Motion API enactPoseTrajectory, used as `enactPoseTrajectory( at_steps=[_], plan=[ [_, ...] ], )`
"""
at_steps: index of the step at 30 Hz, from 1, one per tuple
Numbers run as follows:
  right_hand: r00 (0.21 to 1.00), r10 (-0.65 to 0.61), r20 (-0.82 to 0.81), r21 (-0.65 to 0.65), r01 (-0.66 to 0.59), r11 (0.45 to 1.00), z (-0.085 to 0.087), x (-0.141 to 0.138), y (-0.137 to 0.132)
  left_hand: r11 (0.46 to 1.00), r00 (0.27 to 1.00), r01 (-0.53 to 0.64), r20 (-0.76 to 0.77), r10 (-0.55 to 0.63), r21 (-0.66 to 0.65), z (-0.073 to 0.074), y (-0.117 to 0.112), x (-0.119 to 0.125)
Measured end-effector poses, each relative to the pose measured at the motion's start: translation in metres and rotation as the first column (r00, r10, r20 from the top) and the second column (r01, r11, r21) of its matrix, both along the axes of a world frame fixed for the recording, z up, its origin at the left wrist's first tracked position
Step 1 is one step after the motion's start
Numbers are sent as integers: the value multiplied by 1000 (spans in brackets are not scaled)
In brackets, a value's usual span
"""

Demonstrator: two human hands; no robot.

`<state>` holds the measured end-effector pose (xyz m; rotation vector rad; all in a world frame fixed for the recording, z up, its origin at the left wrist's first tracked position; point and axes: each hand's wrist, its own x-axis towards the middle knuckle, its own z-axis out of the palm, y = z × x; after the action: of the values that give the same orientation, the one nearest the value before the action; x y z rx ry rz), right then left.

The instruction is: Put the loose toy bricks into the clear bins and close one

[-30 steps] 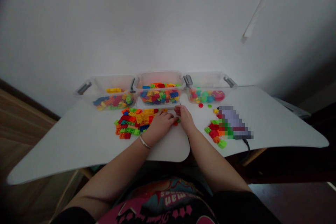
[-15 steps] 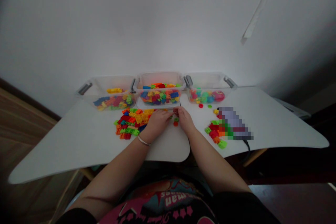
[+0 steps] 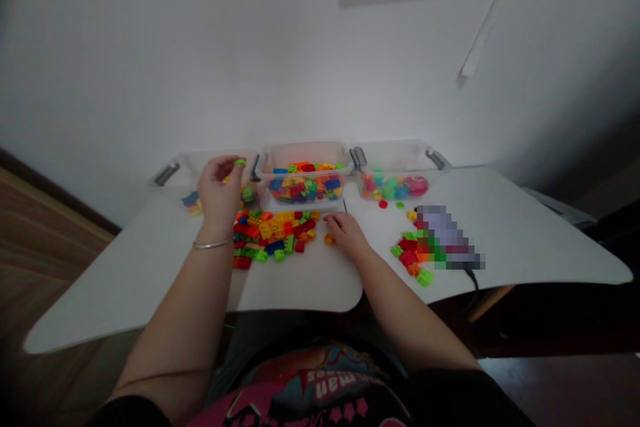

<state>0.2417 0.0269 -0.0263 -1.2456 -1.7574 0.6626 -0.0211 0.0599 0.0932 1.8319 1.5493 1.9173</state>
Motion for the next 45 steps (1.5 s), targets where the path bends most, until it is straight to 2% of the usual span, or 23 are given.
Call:
enactPoseTrajectory(
  at_steps=[3,6,11,16,18,21,26,30,32,34,37,40,43,45],
  plan=[
    [1000,23,12,19,-23,1000,1,-1,-1,973,976,-206,-95,197,-104,13,16,-30],
    [999,27,21,26,-28,999,1,-1,0,928,938,-331,-170,303,-171,13,29,-48],
    [999,12,39,24,-13,1000,0,-1,1,873,904,-398,-281,323,-280,2,33,-49],
    [998,12,57,20,-13,1000,-1,0,1,790,796,-530,-502,337,-309,-2,27,-39],
    [999,13,51,16,-14,1000,-1,0,1,781,780,-541,-534,327,-313,-3,27,-38],
    [999,7,42,15,-7,1000,-2,0,1,799,768,-545,-534,353,-255,-6,27,-37],
    [1000,-17,14,-7,17,1000,-4,0,0,862,820,-473,-448,355,-182,-9,20,-36],
    [998,-46,-50,-51,43,998,-7,0,1,923,856,-381,-400,328,-59,-5,-3,-14],
    [992,-65,-108,-78,57,995,-10,0,1,964,861,-264,-449,237,2,-6,-20,9],
    [981,-80,-179,-100,63,993,-12,0,1,995,845,-101,-530,77,-16,-13,-37,35],
    [958,-89,-273,-106,62,992,-13,1,1,977,731,129,-649,-210,-170,-30,-60,72],
    [948,-73,-310,-109,40,993,-13,2,2,924,582,234,-718,-382,-302,-52,-73,97],
    [939,-92,-330,-120,55,991,-14,3,5,900,460,242,-774,-435,-362,-69,-73,107],
    [932,-107,-346,-117,70,991,-16,2,6,910,422,206,-807,-414,-360,-77,-70,107]
  ],
)
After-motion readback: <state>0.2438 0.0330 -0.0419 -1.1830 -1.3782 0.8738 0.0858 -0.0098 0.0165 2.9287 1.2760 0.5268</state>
